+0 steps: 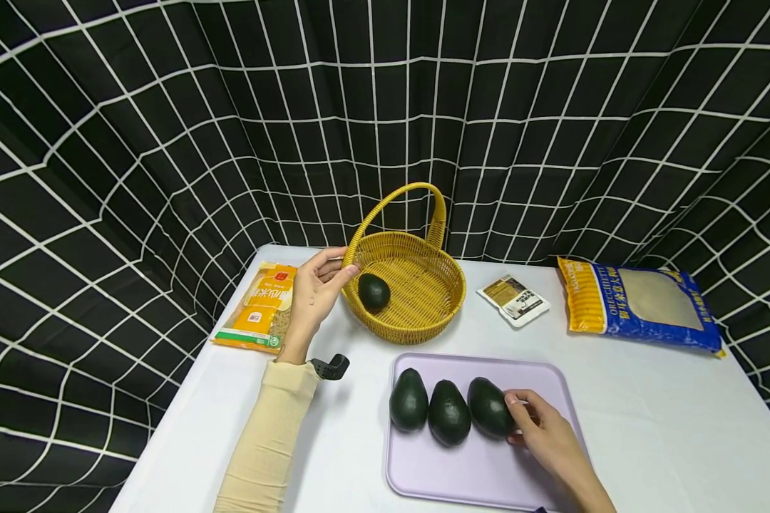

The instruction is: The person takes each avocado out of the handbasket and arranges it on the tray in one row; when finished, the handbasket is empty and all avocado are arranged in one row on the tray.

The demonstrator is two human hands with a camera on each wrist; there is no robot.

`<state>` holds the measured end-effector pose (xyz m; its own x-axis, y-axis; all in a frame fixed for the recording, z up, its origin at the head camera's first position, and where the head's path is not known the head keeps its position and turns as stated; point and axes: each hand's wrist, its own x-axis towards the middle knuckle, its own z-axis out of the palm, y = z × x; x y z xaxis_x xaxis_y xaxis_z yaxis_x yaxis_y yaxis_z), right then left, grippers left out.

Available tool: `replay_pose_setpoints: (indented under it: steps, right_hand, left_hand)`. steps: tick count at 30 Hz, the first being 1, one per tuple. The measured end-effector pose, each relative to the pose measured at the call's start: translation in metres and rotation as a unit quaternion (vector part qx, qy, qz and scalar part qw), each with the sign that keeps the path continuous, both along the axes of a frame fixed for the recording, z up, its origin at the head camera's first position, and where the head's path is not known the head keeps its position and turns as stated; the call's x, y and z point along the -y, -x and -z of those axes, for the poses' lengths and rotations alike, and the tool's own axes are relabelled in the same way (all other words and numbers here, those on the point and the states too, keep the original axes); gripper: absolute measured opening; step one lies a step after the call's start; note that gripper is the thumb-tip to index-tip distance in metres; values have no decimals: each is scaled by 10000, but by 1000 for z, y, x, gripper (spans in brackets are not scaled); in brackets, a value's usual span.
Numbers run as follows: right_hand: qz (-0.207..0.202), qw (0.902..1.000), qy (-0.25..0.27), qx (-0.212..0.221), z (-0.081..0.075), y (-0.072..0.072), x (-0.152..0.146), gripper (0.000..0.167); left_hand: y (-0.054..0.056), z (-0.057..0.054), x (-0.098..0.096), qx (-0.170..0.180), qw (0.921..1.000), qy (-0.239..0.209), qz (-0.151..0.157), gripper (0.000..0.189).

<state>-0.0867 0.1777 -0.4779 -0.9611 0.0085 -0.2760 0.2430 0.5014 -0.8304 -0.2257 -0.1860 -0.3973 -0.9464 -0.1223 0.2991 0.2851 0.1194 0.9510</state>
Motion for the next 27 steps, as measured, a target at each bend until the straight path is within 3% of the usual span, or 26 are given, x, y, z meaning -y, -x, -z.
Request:
replay_pose_setpoints:
  steps: [27]
  right_hand:
    - [-170, 9986, -438, -257, -1, 8, -7, 46]
  left_hand:
    - [0, 0, 0, -13, 10000, -1, 27, 33]
